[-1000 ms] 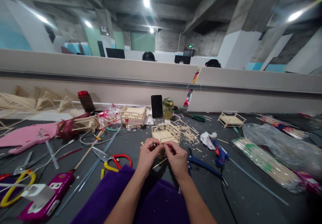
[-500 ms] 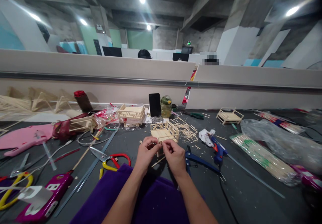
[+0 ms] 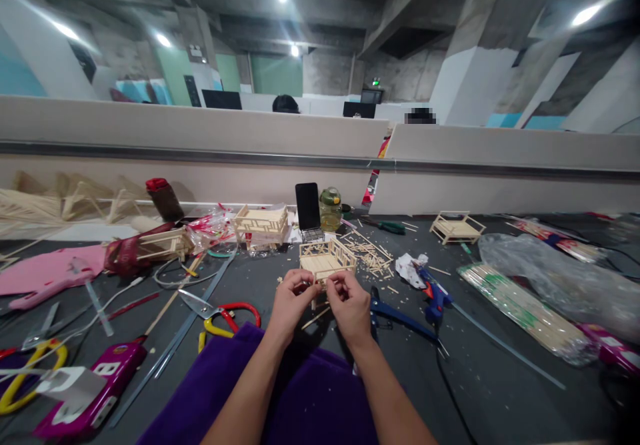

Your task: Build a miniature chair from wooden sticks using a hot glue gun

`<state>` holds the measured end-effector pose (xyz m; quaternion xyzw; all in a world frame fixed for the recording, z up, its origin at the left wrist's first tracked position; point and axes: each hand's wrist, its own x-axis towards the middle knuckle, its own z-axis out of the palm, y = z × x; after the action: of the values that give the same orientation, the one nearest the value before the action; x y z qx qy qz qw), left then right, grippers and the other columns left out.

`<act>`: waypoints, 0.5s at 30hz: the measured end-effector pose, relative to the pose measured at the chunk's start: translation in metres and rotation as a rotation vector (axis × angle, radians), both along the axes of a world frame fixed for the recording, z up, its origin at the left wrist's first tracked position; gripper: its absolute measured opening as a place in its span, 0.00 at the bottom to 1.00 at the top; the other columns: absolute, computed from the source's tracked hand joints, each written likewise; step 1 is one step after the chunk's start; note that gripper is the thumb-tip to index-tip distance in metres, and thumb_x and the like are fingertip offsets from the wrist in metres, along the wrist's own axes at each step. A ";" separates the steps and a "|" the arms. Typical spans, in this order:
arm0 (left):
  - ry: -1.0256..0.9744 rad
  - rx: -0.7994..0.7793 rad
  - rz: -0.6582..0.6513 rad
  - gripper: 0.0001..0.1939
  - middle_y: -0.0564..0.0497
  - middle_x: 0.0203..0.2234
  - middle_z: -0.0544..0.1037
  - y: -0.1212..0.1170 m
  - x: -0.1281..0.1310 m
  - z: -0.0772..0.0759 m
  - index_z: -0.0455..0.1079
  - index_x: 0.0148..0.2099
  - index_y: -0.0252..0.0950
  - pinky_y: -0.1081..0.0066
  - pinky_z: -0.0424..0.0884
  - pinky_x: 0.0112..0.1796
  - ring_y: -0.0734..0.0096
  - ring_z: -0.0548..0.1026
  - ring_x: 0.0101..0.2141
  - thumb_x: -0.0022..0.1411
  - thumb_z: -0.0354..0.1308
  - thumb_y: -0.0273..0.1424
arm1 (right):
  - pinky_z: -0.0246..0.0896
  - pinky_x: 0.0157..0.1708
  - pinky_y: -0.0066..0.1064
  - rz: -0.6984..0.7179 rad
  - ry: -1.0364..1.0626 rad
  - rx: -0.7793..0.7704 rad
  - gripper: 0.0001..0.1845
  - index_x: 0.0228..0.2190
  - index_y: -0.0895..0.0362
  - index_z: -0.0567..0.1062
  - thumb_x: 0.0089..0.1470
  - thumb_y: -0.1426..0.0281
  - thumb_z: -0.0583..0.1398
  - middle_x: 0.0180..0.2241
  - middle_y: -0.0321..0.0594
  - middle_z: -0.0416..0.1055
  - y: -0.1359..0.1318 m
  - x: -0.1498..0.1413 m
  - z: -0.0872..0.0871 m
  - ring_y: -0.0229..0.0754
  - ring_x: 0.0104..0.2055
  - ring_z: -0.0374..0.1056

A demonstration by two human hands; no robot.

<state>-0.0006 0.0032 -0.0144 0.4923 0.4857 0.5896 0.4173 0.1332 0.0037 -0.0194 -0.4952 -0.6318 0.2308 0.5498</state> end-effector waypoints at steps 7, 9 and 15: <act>-0.018 -0.010 -0.011 0.08 0.50 0.37 0.69 0.001 -0.001 -0.001 0.74 0.29 0.35 0.75 0.68 0.30 0.73 0.71 0.32 0.47 0.67 0.34 | 0.60 0.24 0.25 0.023 -0.058 -0.004 0.09 0.30 0.54 0.74 0.56 0.64 0.58 0.20 0.33 0.71 -0.001 0.000 0.000 0.36 0.20 0.66; -0.018 -0.020 -0.012 0.08 0.50 0.38 0.69 0.001 -0.002 -0.001 0.74 0.29 0.35 0.74 0.68 0.30 0.72 0.72 0.32 0.47 0.67 0.34 | 0.60 0.24 0.25 0.010 -0.029 -0.004 0.09 0.29 0.54 0.74 0.56 0.63 0.58 0.20 0.33 0.70 -0.001 0.000 0.001 0.36 0.20 0.65; -0.044 -0.053 -0.010 0.10 0.49 0.39 0.70 0.000 -0.003 0.000 0.75 0.30 0.35 0.74 0.68 0.29 0.72 0.73 0.32 0.47 0.67 0.35 | 0.61 0.24 0.26 -0.134 0.287 0.025 0.10 0.31 0.55 0.70 0.56 0.61 0.57 0.22 0.33 0.68 0.003 0.009 0.005 0.37 0.23 0.66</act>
<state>-0.0040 0.0037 -0.0140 0.4703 0.4893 0.5854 0.4435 0.1420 0.0064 -0.0142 -0.4914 -0.5151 0.2540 0.6548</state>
